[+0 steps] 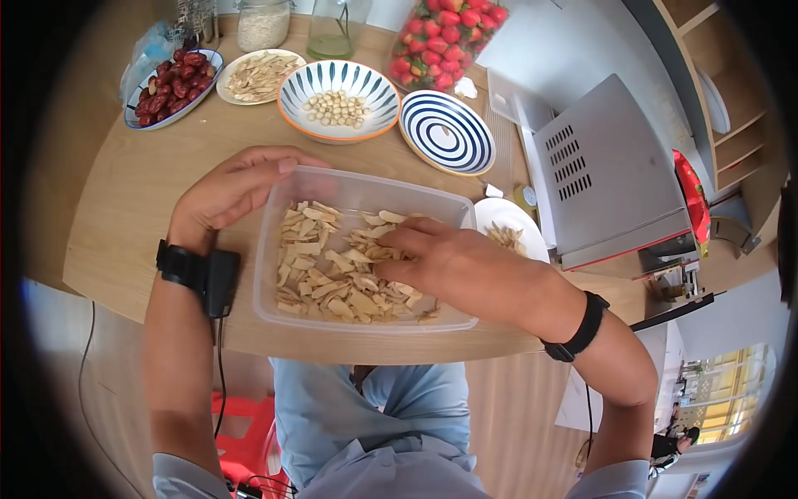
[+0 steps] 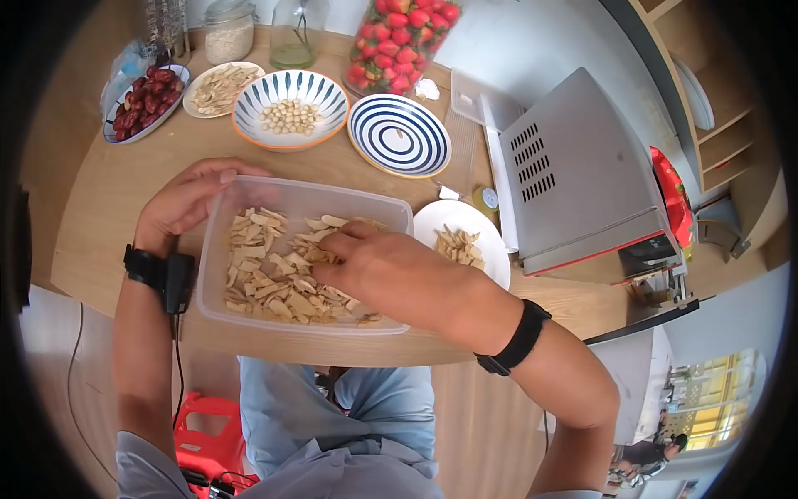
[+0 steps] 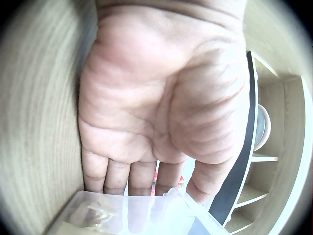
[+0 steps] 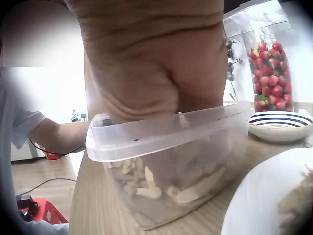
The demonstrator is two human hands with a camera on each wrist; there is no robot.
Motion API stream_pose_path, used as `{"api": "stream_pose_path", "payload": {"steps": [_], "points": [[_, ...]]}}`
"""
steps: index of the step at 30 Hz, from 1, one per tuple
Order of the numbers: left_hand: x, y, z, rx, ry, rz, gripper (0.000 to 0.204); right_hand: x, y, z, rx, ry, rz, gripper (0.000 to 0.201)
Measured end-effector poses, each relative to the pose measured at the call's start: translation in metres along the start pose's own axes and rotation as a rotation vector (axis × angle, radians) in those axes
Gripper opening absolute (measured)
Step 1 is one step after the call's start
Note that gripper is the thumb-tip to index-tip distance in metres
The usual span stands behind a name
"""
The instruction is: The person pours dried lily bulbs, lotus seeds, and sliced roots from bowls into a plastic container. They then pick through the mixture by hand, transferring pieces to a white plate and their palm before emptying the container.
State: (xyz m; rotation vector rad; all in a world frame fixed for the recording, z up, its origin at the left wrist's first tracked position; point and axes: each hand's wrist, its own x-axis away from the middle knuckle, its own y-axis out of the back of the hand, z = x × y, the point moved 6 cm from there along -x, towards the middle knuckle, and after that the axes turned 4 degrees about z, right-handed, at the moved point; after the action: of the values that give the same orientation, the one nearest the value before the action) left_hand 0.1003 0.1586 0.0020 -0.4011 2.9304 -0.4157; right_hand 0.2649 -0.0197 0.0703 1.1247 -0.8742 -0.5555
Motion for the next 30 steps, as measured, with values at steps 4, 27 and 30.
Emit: {"api": "stream_pose_path", "payload": {"steps": [4,27,30], "points": [[-0.002,0.001,0.002,0.003,-0.006,0.022,0.049,0.006,0.005,-0.008,-0.065,0.043,-0.149,0.030],[-0.002,0.000,0.001,-0.031,-0.008,-0.009,0.050,0.015,0.016,-0.059,-0.963,-0.275,-0.241,0.007],[-0.003,0.000,0.001,-0.027,-0.010,-0.005,0.050,0.014,0.023,-0.058,-1.007,-0.274,-0.256,0.006]]}}
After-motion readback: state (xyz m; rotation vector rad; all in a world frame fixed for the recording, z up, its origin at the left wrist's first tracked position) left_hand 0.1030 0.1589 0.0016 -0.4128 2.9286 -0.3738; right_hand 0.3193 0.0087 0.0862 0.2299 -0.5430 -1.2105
